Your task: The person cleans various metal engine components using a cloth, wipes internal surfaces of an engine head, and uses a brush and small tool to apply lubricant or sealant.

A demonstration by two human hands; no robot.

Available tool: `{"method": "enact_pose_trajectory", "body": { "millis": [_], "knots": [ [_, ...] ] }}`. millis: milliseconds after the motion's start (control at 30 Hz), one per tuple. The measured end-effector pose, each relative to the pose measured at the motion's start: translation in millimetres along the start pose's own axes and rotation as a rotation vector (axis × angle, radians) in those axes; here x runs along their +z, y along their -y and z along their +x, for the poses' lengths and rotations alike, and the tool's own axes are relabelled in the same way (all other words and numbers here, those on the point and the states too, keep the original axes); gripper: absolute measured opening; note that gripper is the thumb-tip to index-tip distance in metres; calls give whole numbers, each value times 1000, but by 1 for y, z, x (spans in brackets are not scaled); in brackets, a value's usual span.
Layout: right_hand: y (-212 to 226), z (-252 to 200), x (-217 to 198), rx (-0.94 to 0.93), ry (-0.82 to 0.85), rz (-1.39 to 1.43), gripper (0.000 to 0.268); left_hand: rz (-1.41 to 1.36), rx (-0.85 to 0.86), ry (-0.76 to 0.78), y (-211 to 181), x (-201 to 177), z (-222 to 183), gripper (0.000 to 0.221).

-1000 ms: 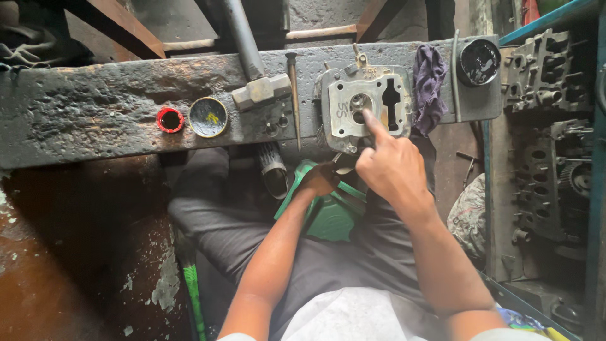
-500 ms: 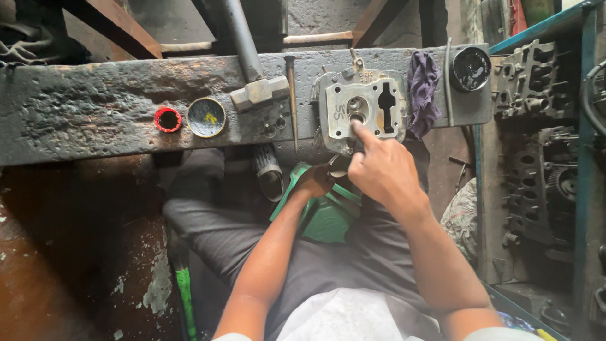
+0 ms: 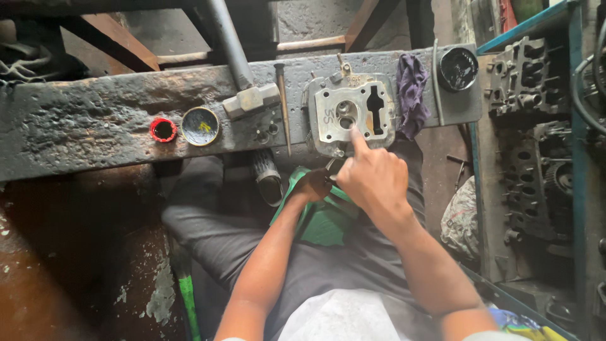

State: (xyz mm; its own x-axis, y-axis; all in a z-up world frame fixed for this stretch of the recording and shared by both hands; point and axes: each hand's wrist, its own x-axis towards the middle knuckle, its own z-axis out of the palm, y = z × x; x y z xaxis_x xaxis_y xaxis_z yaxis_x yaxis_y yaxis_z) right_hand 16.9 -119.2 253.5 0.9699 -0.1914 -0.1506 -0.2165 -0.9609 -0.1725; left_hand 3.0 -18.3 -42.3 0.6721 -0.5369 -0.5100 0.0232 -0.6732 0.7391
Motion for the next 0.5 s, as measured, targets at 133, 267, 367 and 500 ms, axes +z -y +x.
{"method": "enact_pose_trajectory", "body": {
  "millis": [133, 267, 367, 500],
  "knots": [
    [-53, 0, 1, -59, -314, 167, 36, -57, 32, -49, 3, 2, -3, 37],
    [-108, 48, 23, 41, -305, 95, 52, -11, 37, -28, 9, 4, -6, 43],
    [-130, 67, 57, -78, -225, 159, 56, 52, 61, -67, 13, 6, -1, 46],
    [-149, 79, 93, -127, -410, 158, 25, 93, -49, -45, 14, 12, -2, 47]
  ]
}}
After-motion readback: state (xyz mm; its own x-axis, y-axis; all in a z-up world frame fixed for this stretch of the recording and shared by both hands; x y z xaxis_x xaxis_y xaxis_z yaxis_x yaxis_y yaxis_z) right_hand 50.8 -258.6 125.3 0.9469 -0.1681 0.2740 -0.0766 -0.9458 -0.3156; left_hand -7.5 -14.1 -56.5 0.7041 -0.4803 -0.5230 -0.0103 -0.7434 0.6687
